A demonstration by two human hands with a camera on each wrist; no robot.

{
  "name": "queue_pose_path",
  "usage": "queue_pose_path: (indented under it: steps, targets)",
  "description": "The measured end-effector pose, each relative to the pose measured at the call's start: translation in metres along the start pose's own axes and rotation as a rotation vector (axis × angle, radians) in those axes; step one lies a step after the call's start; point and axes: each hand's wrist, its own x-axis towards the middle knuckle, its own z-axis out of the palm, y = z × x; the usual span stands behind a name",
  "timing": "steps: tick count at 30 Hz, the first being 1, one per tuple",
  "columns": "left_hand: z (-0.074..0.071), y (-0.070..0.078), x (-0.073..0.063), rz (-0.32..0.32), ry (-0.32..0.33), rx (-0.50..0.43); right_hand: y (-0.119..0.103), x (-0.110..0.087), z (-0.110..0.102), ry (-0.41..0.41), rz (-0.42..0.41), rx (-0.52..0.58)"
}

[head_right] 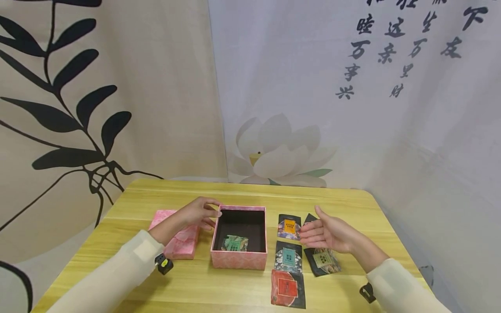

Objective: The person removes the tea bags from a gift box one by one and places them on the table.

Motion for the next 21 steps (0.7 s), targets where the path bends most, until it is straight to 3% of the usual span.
queue_pose_path:
  steps: [10, 21]
  targets:
    - [0.0, 0.003, 0.0, 0.012, -0.015, -0.001, -0.025, 0.035, 0.032, -0.03, -0.04, -0.003]
    - [-0.001, 0.0, 0.0, 0.007, -0.004, 0.018, -0.053, 0.079, 0.09, -0.044, -0.059, -0.032]
